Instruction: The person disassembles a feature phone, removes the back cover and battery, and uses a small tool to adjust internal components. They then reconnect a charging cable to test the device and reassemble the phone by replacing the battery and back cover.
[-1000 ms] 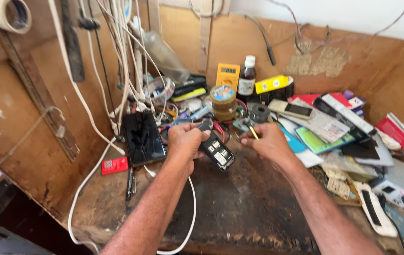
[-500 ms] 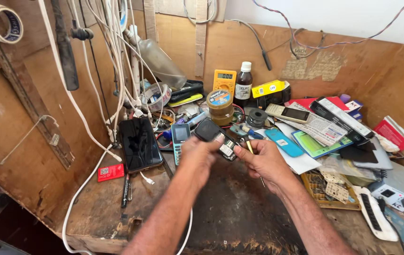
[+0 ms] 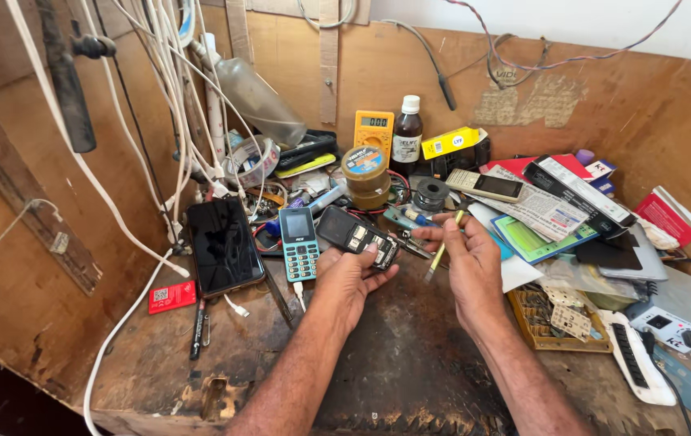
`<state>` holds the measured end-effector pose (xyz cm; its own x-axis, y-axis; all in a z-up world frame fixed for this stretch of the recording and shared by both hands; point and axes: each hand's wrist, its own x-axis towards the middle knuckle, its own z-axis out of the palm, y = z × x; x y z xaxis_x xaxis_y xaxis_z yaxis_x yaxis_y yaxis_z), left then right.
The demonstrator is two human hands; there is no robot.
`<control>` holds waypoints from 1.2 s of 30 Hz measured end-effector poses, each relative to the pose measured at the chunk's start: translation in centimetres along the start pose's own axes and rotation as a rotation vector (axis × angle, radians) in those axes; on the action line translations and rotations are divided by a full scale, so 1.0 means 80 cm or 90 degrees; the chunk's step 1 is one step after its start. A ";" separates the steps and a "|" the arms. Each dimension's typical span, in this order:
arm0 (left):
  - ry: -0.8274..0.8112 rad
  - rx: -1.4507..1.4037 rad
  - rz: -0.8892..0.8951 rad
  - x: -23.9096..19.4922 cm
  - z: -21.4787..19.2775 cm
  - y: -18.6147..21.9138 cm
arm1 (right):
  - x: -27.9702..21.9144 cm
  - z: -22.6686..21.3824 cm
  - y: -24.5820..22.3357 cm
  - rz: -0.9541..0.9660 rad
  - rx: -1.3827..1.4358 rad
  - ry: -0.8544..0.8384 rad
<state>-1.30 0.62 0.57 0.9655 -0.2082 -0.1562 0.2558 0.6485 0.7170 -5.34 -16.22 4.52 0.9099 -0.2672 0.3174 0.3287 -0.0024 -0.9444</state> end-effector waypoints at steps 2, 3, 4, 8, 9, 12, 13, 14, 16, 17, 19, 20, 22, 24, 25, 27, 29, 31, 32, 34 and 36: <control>-0.004 -0.009 0.016 -0.001 0.001 -0.003 | -0.005 0.002 0.004 -0.062 -0.034 0.018; -0.007 -0.012 0.025 -0.004 0.002 -0.003 | -0.007 0.003 0.003 -0.085 -0.031 0.026; -0.016 -0.011 0.030 -0.003 0.005 0.001 | -0.001 0.005 -0.001 -0.117 -0.028 0.034; -0.032 0.003 0.049 -0.010 0.006 0.002 | -0.001 0.013 -0.008 -0.209 0.022 0.037; -0.033 0.010 0.055 -0.010 0.005 0.001 | -0.003 0.016 -0.009 -0.219 0.016 0.033; -0.030 0.017 0.062 -0.010 0.007 -0.002 | -0.015 0.022 -0.014 -0.257 -0.032 0.041; -0.031 0.015 0.062 -0.009 0.008 -0.001 | -0.019 0.025 -0.015 -0.271 -0.050 0.044; -0.028 0.013 0.061 -0.009 0.009 -0.001 | -0.023 0.027 -0.017 -0.288 -0.074 0.041; -0.028 0.012 0.064 -0.009 0.008 0.000 | -0.030 0.031 -0.018 -0.323 -0.121 0.036; -0.030 0.014 0.068 -0.010 0.008 0.000 | -0.031 0.032 -0.018 -0.338 -0.136 0.037; -0.031 0.018 0.072 -0.011 0.008 0.000 | -0.033 0.032 -0.018 -0.368 -0.167 0.040; -0.031 0.019 0.072 -0.011 0.008 -0.001 | -0.033 0.031 -0.017 -0.362 -0.169 0.037; -0.030 0.024 0.073 -0.010 0.009 0.000 | -0.032 0.029 -0.015 -0.349 -0.174 0.032; -0.028 0.029 0.071 -0.009 0.009 -0.001 | -0.031 0.028 -0.013 -0.347 -0.181 0.032; -0.029 0.031 0.069 -0.009 0.009 -0.001 | -0.032 0.027 -0.012 -0.345 -0.185 0.032; -0.028 0.034 0.069 -0.009 0.008 -0.001 | -0.032 0.027 -0.010 -0.341 -0.180 0.025; -0.023 0.032 0.068 -0.010 0.008 -0.002 | -0.032 0.027 -0.009 -0.342 -0.178 0.019; -0.026 0.029 0.069 -0.009 0.008 -0.003 | -0.031 0.027 -0.009 -0.349 -0.181 0.013; -0.029 0.027 0.071 -0.009 0.008 -0.003 | -0.031 0.027 -0.009 -0.351 -0.185 0.015; -0.031 0.025 0.073 -0.010 0.007 -0.003 | -0.031 0.028 -0.010 -0.354 -0.194 0.020; -0.031 0.024 0.074 -0.010 0.007 -0.003 | -0.031 0.027 -0.010 -0.341 -0.188 0.028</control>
<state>-2.16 0.24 0.87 0.9847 -0.1699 -0.0383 0.1402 0.6423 0.7535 -7.33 -13.46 4.66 0.6239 -0.1948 0.7568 0.6481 -0.4122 -0.6404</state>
